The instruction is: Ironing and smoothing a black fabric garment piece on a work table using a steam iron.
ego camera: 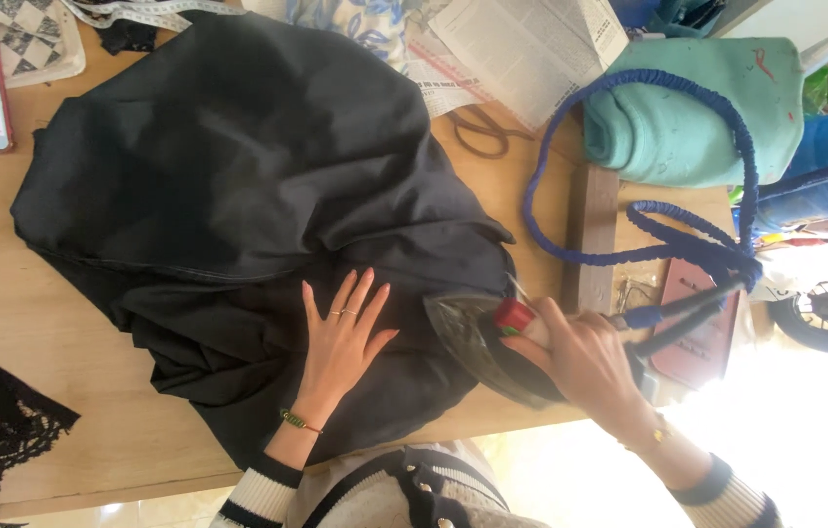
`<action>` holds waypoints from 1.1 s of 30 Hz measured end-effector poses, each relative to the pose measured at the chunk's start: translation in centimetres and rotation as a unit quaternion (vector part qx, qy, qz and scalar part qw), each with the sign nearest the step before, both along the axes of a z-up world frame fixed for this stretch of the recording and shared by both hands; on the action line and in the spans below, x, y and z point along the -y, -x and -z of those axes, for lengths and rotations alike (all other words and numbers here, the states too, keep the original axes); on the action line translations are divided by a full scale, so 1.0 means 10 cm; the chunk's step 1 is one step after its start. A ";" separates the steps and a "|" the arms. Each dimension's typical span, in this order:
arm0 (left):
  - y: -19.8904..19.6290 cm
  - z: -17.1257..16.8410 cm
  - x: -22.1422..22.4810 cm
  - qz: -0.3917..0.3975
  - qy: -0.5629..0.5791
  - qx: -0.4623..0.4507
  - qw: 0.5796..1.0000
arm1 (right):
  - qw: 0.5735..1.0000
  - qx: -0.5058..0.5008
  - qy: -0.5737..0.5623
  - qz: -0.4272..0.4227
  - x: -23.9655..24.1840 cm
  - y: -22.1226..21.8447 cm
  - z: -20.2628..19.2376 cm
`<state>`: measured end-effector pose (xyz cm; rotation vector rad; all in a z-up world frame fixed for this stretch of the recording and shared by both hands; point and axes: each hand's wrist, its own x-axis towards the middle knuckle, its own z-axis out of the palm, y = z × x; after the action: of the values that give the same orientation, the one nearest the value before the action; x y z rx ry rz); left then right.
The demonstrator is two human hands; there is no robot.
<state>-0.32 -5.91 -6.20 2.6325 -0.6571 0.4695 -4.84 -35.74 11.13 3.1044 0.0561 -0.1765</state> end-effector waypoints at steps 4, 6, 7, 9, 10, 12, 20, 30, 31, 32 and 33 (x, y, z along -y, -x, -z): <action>0.00 0.01 -0.10 0.008 0.025 -0.007 1.000 | 0.989 0.099 0.041 -0.099 -0.34 -0.26 0.19; 0.02 0.02 -0.15 -0.015 0.066 -0.007 0.998 | 0.984 0.125 -0.007 -0.129 -0.43 -0.37 0.42; 0.00 0.05 -0.17 -0.017 0.067 -0.006 0.998 | 0.983 0.125 -0.006 -0.131 -0.53 -0.47 0.39; 0.01 0.10 -0.24 -0.031 0.127 -0.035 0.991 | 0.976 0.150 0.030 -0.158 -0.74 -0.61 0.33; 0.01 0.11 -0.25 -0.029 0.128 -0.034 0.991 | 0.976 0.151 0.031 -0.156 -0.81 -0.65 0.34; 0.00 0.13 -0.26 -0.077 0.193 -0.063 0.976 | 0.975 0.151 0.013 -0.164 -0.96 -0.75 0.37; 0.00 -0.04 -0.17 -0.102 0.245 -0.096 0.959 | 0.982 0.102 -0.004 -0.161 -0.79 -0.41 0.30; -0.01 -0.12 0.18 0.013 -0.001 0.010 1.000 | 0.994 -0.025 -0.043 -0.095 0.16 0.41 0.06; -0.02 -0.17 0.16 0.016 0.001 0.010 1.000 | 0.995 -0.025 -0.041 -0.091 0.24 0.46 0.06; -0.02 -0.21 0.14 0.023 -0.027 0.008 0.999 | 0.995 -0.021 -0.033 -0.091 0.32 0.51 0.07; -0.01 -0.25 0.11 0.030 -0.054 0.006 0.998 | 0.995 -0.018 -0.024 -0.090 0.39 0.56 0.08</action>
<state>-0.20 -7.00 -3.66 2.7043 -0.7821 0.4433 -10.39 -39.64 10.31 3.1217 0.3456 -0.2279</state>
